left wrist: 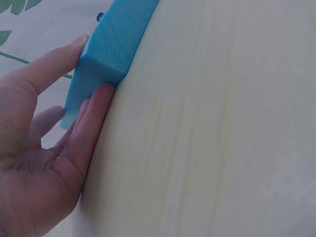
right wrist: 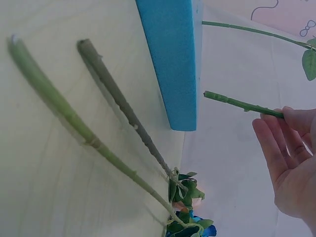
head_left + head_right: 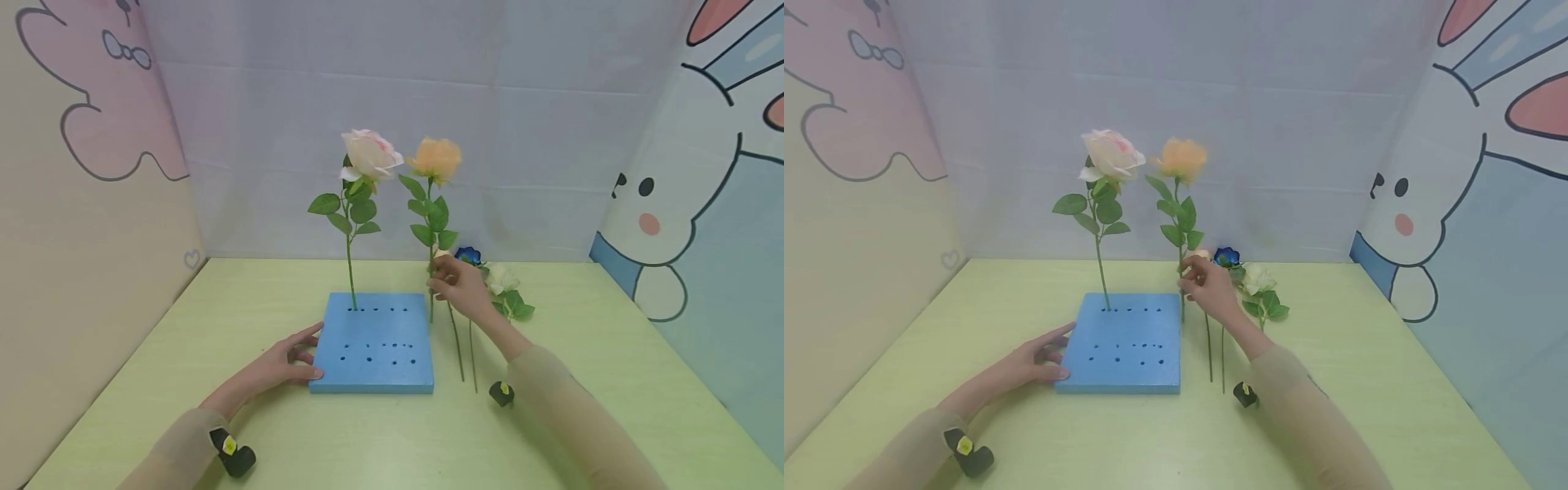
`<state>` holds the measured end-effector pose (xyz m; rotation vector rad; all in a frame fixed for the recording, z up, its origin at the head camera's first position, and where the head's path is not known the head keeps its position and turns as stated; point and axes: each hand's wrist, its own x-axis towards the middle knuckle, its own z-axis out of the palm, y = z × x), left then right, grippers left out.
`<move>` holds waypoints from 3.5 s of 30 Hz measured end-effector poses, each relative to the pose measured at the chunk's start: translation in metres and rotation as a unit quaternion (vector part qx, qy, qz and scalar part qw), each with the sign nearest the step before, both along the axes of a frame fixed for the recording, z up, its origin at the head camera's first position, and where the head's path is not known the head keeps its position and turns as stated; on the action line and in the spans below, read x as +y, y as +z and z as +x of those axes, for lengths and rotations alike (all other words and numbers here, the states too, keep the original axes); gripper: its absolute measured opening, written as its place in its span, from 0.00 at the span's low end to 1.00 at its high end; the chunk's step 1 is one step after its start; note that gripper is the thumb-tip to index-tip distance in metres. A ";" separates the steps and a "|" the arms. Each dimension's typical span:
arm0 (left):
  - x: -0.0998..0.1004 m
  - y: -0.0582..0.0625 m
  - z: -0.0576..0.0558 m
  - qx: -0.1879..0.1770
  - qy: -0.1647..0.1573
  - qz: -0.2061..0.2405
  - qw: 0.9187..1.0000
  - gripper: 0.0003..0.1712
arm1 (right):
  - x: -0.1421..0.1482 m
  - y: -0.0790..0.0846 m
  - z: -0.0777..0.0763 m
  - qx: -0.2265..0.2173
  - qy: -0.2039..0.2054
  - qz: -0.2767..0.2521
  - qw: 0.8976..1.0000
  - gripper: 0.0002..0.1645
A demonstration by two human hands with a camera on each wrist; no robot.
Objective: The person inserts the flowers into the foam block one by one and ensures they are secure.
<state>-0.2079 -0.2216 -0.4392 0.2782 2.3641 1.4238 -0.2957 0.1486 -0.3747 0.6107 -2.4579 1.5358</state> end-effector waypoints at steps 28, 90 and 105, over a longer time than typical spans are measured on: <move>0.002 0.001 -0.004 0.007 0.000 0.001 1.000 0.55 | -0.033 0.002 -0.026 0.020 0.024 0.034 0.999 0.11; 0.000 0.001 -0.001 0.005 -0.007 0.014 1.000 0.54 | -0.034 -0.003 -0.027 -0.019 0.061 0.114 0.991 0.09; -0.001 0.003 -0.001 0.001 -0.008 0.020 1.000 0.54 | -0.032 -0.009 -0.027 -0.016 0.069 0.121 0.990 0.08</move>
